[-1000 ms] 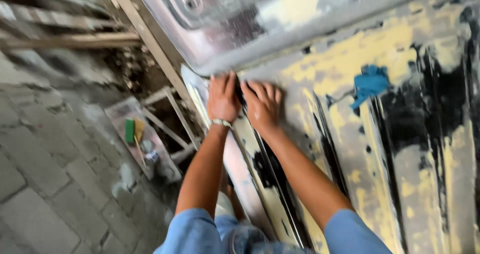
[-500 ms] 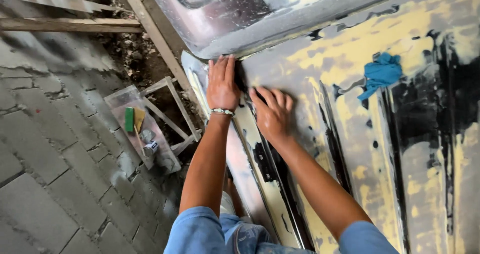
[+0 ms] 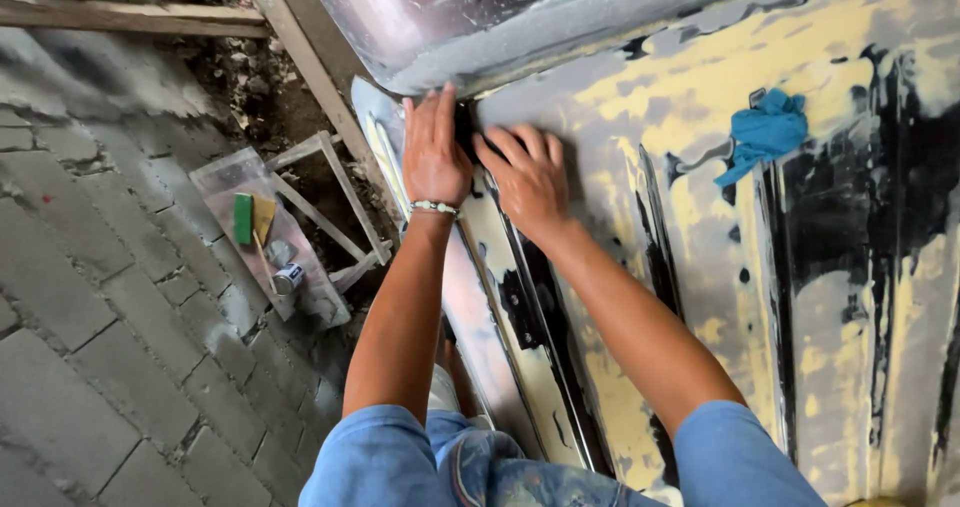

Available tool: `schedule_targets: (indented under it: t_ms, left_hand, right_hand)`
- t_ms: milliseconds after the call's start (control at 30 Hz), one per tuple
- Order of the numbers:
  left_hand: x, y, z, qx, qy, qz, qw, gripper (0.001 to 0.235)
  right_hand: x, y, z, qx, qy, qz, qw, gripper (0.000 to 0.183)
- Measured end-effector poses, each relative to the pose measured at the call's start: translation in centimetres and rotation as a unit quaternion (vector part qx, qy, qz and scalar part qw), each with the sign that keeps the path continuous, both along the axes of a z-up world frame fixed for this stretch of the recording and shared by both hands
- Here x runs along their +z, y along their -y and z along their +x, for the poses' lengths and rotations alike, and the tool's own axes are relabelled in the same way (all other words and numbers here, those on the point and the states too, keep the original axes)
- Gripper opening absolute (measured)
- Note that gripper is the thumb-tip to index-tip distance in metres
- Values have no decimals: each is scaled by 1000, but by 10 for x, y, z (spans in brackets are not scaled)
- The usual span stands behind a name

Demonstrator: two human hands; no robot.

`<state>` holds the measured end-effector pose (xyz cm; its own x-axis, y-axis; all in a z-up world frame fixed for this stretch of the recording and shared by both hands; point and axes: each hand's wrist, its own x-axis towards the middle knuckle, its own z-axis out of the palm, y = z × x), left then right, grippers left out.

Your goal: Wet sanding the surface of a vehicle body part to smooth it before painting.

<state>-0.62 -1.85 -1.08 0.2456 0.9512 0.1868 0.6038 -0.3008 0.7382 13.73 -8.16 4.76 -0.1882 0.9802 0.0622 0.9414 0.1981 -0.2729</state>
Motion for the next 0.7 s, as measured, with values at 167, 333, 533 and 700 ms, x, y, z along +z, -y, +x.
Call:
schedule_targets:
  t_ms: [167,333,533,700]
  left_hand:
    - [-11,-1,2,58,19,19,998,65]
    - [-11,10,-1,66,36,-1,997,66]
    - [-8,-2,-2,93,28,2,995,60]
    - [-2,2,1,58,42,18,997,62]
  right_hand:
    - [3,22,7,13,10,7,1000,40]
    - [7,7,0,37,36,-7,999,39]
    - [0,12,6,52,36,12,998,41]
    - [4,13,1,28,53,-1,998,41]
